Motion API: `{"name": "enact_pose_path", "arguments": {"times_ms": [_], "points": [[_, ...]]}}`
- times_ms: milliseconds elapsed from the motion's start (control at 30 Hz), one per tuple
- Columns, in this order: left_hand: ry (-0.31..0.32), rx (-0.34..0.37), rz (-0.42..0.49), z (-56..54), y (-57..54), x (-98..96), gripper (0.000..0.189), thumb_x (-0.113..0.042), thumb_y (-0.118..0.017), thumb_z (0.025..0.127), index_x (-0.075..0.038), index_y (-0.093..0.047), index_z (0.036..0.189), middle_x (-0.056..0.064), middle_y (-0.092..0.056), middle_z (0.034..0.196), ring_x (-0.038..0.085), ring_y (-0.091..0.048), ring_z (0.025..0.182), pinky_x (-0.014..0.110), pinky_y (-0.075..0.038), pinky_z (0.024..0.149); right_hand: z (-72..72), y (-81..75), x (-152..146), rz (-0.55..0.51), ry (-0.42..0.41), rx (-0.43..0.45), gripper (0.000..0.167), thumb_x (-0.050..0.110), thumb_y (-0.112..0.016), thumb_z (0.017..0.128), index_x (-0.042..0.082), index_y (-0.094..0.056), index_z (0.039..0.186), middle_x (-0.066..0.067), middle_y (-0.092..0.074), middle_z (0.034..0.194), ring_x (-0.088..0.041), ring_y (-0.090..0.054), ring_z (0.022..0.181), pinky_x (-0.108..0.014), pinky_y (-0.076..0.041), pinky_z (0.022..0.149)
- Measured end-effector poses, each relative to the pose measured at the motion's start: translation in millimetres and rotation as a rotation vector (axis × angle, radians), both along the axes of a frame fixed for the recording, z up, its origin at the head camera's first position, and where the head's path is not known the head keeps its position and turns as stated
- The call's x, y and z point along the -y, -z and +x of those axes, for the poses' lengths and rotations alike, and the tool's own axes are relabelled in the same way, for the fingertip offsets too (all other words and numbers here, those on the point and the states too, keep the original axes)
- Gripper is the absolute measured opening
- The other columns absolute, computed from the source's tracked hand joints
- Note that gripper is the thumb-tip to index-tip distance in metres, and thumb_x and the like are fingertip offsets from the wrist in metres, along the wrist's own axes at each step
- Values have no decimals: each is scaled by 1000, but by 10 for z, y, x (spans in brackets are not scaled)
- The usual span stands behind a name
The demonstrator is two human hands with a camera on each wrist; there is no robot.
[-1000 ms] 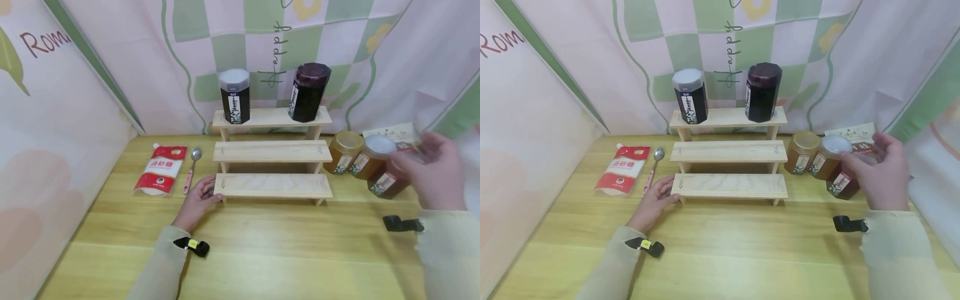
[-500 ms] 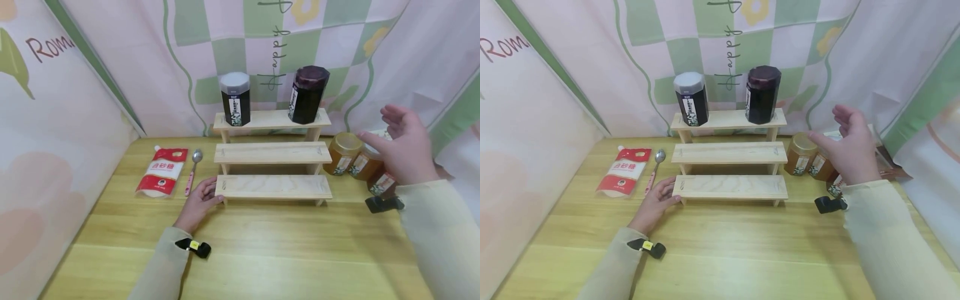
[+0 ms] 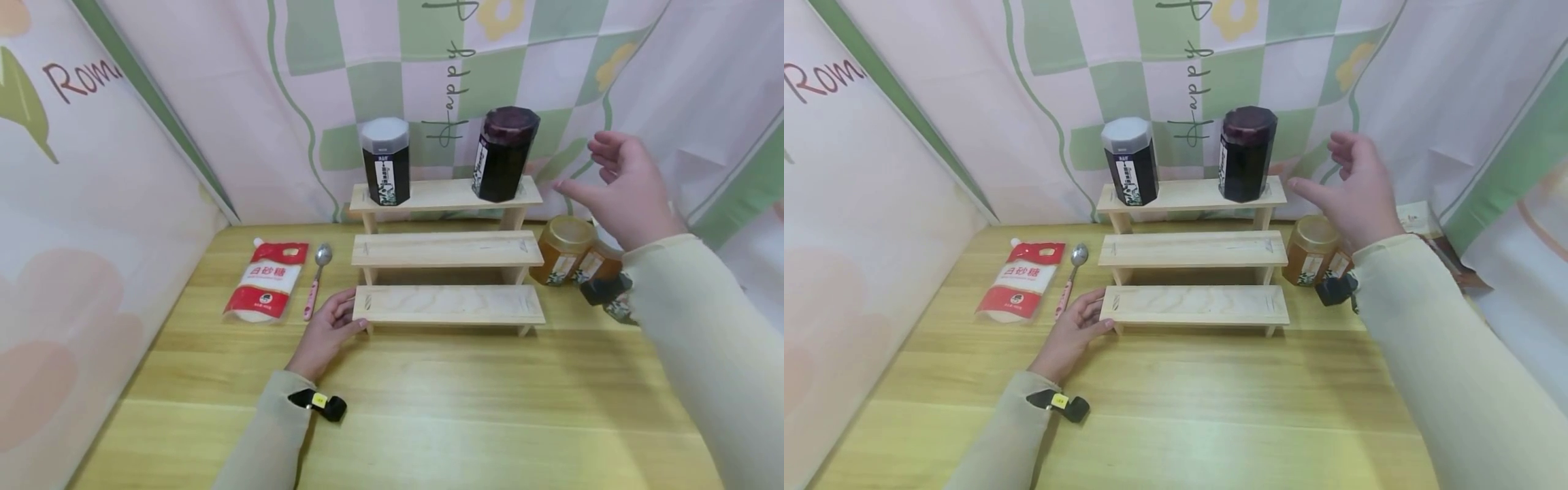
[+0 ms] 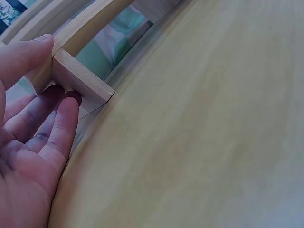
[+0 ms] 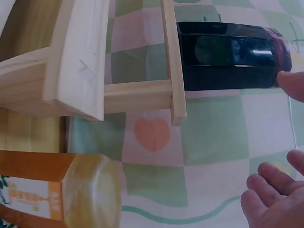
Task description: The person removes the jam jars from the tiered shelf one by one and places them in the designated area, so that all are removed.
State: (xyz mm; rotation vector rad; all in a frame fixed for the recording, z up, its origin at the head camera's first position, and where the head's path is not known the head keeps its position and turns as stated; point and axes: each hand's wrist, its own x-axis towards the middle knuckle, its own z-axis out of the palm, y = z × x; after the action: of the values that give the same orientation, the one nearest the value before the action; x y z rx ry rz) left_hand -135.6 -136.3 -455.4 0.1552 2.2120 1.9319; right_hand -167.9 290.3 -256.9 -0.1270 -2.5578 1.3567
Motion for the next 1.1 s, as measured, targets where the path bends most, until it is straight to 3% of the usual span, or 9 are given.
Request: {"name": "enact_pose_path", "arguments": {"times_ms": [200, 433, 600, 833, 1100], "points": [[-4, 1, 9, 1, -9, 12, 62, -12, -74, 91, -18, -47, 147, 4, -62, 136, 22, -58, 122, 38, -48, 105, -177, -57, 139, -37, -56, -8, 96, 38, -76, 89, 20, -15, 160, -5, -23, 165, -24, -25, 150, -37, -20, 123], [-1, 1, 24, -6, -1, 35, 63, -10, -74, 91, -17, -46, 147, 4, -62, 137, 23, -58, 122, 36, -48, 104, -333, 9, 334, -168, -99, 24, 106, 36, -79, 87, 22, -6, 162, -5, -20, 166, -26, -22, 151, -40, -19, 123], [2, -10, 33, -4, -2, 37, 62, -10, -74, 91, -16, -47, 147, 5, -63, 136, 23, -59, 120, 33, -50, 101, -448, 26, 507, -208, -106, 23, 106, 36, -81, 85, 24, -9, 161, -7, -26, 164, -26, -27, 149, -42, -22, 122], [7, -16, 21, -10, 9, 3, 61, -12, -75, 91, -17, -49, 146, 3, -64, 135, 22, -60, 118, 32, -51, 100, -529, 12, 661, -166, -96, 27, 103, 39, -83, 82, 24, -17, 159, -10, -33, 160, -25, -38, 142, -44, -32, 118], [9, -14, -21, -25, 32, 42, 62, -20, -76, 91, -21, -48, 146, -1, -64, 134, 20, -59, 121, 38, -49, 104, -571, 59, 728, -93, -23, 73, 103, 51, -79, 82, 19, -18, 159, -9, -30, 160, -27, -33, 144, -47, -26, 119]]}}
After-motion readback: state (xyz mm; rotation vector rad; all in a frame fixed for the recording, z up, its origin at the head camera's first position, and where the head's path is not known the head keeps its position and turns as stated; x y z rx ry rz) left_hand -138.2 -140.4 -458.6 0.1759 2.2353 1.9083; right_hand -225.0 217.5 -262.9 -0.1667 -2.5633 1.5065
